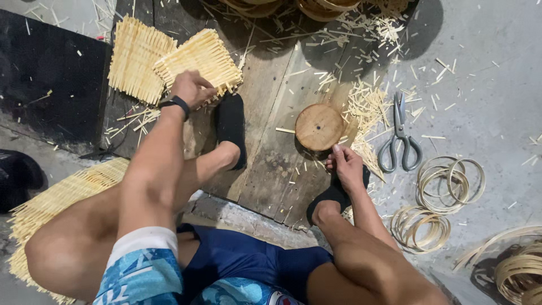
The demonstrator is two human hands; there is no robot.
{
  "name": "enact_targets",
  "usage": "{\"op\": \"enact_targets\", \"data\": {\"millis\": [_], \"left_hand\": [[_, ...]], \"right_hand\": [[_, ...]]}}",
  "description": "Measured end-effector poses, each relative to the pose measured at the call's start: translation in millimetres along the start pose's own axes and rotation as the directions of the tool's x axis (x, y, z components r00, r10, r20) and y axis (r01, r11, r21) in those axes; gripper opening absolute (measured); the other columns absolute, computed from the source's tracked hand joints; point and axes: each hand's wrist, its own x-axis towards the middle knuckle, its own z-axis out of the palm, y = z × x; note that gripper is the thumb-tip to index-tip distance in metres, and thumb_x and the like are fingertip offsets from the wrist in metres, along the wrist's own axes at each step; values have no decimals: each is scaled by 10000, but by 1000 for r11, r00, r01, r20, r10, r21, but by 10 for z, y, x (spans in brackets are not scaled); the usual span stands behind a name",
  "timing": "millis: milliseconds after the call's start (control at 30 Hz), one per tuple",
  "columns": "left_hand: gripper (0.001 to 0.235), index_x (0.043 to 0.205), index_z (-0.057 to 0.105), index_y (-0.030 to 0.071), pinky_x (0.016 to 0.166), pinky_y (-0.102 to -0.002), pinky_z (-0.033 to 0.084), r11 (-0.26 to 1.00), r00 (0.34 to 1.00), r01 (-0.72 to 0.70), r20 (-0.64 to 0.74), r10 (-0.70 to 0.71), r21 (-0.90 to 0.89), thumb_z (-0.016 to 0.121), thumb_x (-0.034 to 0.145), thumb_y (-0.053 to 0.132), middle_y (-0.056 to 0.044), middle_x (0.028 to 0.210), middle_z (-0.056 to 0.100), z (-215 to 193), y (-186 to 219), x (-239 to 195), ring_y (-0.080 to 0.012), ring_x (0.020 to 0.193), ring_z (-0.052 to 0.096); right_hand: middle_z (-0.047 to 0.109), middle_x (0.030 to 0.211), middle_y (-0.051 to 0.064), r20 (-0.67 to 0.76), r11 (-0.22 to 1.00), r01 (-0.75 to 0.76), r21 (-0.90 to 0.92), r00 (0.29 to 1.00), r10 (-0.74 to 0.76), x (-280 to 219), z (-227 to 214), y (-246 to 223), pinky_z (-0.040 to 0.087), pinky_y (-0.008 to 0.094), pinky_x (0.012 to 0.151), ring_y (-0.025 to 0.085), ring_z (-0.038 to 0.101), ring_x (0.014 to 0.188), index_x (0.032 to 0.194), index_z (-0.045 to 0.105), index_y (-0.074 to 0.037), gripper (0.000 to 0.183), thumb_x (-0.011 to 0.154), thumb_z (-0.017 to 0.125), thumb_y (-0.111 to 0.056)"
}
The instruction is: The person assembles small round bamboo trays by placing a woven bamboo mat onto a circular wooden base, then using shears to trim the excess mat edges. The person repeats this process for multiple units, stacking finished trays aside.
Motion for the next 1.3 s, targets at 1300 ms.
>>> {"op": "enact_targets", "data": {"millis": [1300], "left_hand": [[428,1178,633,-12,904,-403,557,911,747,-393,-533,397,128,851,868,185,-185,1138,685,-100,915,-791,-299,1026,672]], "right_hand": [[659,766,0,-173,965,190,181,972,-159,165,-3,-161,457,192,573,41,573,618,906,602,-51,154,897,747,-2]]}}
